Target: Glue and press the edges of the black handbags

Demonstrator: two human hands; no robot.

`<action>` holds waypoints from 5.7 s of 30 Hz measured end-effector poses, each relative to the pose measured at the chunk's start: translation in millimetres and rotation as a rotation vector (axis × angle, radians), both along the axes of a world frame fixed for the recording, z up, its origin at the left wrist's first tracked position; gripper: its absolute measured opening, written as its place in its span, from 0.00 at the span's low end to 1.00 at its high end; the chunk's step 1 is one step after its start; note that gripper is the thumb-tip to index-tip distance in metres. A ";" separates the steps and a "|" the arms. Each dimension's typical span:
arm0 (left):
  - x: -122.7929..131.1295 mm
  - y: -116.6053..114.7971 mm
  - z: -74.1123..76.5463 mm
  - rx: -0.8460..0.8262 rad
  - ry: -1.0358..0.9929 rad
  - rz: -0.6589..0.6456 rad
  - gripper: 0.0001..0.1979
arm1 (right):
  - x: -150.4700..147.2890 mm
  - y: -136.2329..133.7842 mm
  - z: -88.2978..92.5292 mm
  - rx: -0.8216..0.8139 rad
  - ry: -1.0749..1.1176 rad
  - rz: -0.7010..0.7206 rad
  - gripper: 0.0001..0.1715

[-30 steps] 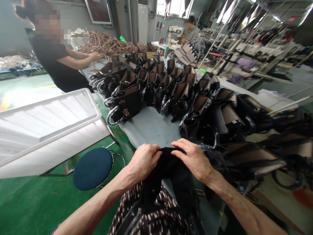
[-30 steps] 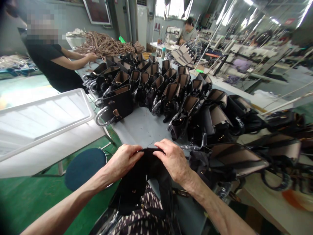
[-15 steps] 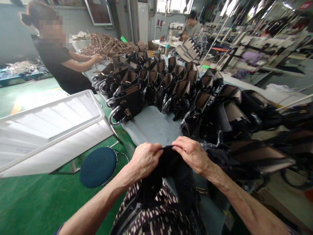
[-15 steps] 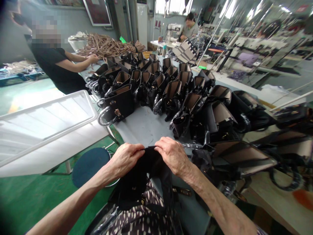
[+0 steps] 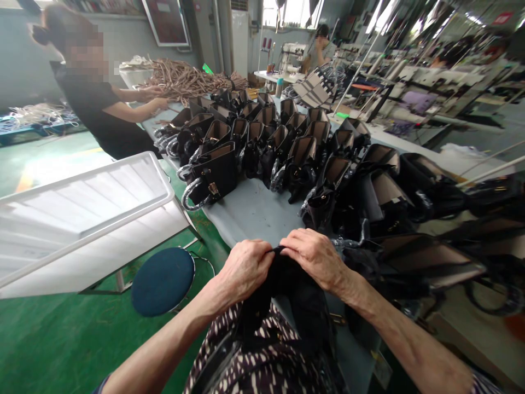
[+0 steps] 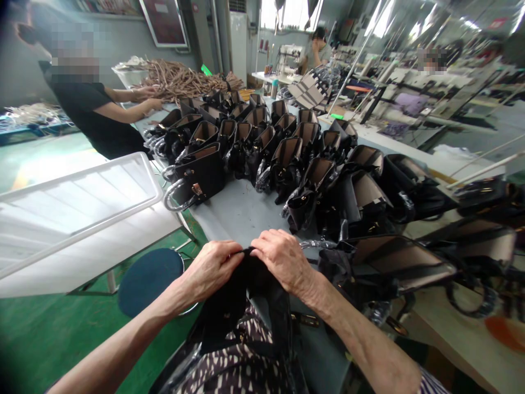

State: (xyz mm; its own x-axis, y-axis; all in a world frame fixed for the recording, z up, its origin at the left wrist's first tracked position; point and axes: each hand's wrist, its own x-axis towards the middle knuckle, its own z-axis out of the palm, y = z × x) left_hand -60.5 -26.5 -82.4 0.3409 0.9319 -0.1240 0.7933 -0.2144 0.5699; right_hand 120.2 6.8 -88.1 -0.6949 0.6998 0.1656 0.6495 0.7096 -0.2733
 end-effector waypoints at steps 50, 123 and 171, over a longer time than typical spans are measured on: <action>-7.1 -28.0 -2.4 -0.111 0.017 0.240 0.16 | -16.4 13.4 16.1 -0.133 -0.255 0.080 0.12; -24.0 -62.9 -37.3 -0.319 -0.792 0.551 0.17 | -49.7 10.2 2.1 -0.127 -0.171 0.269 0.11; 1.1 -67.0 -29.9 -0.060 -0.476 0.466 0.17 | 43.1 -30.8 13.2 -0.115 -0.114 -0.787 0.22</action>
State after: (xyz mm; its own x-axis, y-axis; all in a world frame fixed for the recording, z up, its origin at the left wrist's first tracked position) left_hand -59.4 -93.5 -112.2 -0.0653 0.9911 -0.1157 0.4543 0.1327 0.8809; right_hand 163.4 -24.0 -75.0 0.0008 0.9998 0.0204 0.9757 0.0037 -0.2189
